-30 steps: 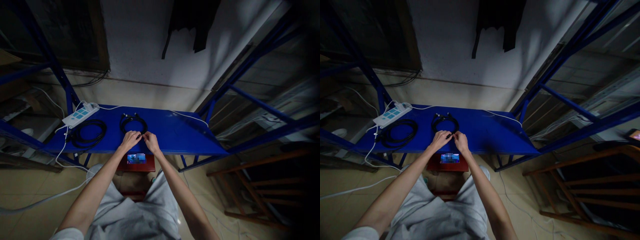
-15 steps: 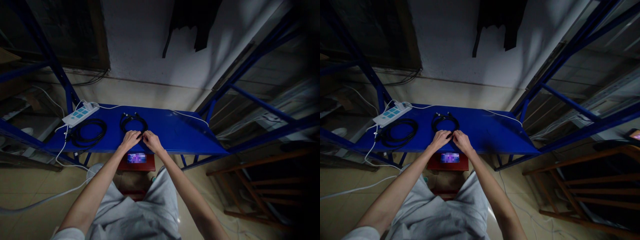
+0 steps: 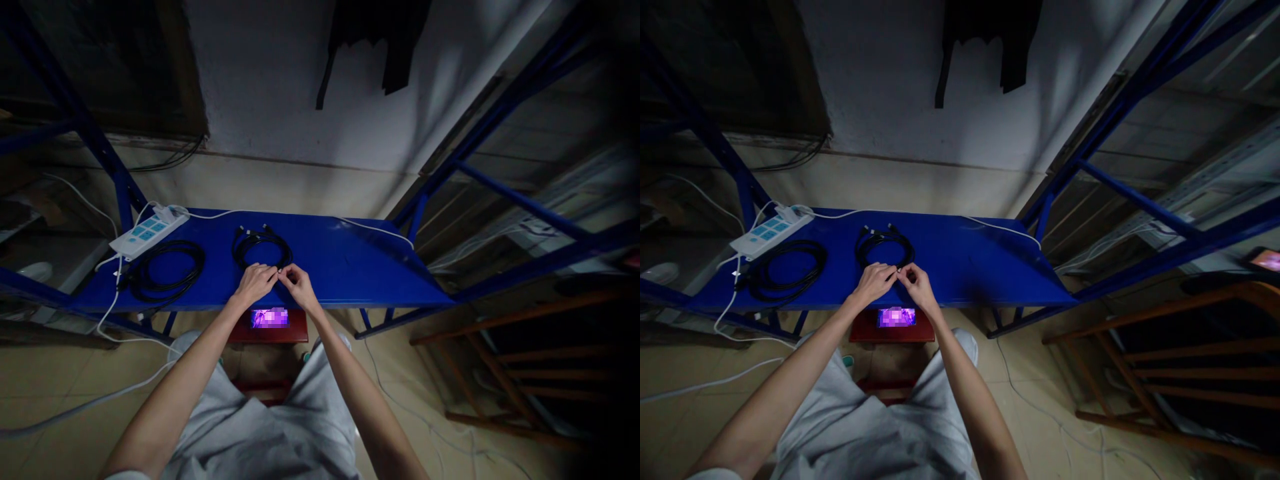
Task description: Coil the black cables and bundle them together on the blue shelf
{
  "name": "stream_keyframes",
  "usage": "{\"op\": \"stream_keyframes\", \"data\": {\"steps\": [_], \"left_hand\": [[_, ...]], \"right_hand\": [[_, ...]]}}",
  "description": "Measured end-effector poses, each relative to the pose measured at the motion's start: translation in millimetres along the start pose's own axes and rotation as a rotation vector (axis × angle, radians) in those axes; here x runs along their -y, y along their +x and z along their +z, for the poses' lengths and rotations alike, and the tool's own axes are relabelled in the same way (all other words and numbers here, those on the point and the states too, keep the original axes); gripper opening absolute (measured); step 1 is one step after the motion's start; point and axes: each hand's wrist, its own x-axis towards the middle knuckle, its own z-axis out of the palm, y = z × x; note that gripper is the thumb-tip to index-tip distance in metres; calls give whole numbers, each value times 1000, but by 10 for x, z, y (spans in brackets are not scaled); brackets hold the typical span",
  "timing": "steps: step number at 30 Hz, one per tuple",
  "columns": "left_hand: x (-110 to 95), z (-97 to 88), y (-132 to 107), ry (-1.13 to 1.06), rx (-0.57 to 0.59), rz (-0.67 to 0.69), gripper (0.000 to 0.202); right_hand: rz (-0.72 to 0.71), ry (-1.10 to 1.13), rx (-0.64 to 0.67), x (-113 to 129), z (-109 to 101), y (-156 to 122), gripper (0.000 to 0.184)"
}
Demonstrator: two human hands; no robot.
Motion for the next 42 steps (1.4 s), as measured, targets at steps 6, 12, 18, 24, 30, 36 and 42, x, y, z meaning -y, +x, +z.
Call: {"op": "stream_keyframes", "data": {"steps": [6,12,18,24,30,36,42], "left_hand": [[11,13,22,7,-42,7,37],[-2,20,42,43,-82,-48,39],[-19,-19,39,40,-116,-47,39],[-32,3,36,50,-131,-22,35],[-8,65,-9,53,-176,-42,35],[-45,49,-79,91,-293,41,35],[-119,-108,-65,158,-312,216,34]], "right_hand": [[5,-6,5,29,-30,-13,29],[44,207,-5,28,-129,15,30],[126,332,-171,-57,-124,-2,31],[0,-229,-489,-49,-479,26,28],[7,-575,-639,-245,-1373,124,32],[34,-791,-520,-469,-1681,11,29],[55,-795,-558,-515,-1686,-16,29]]}}
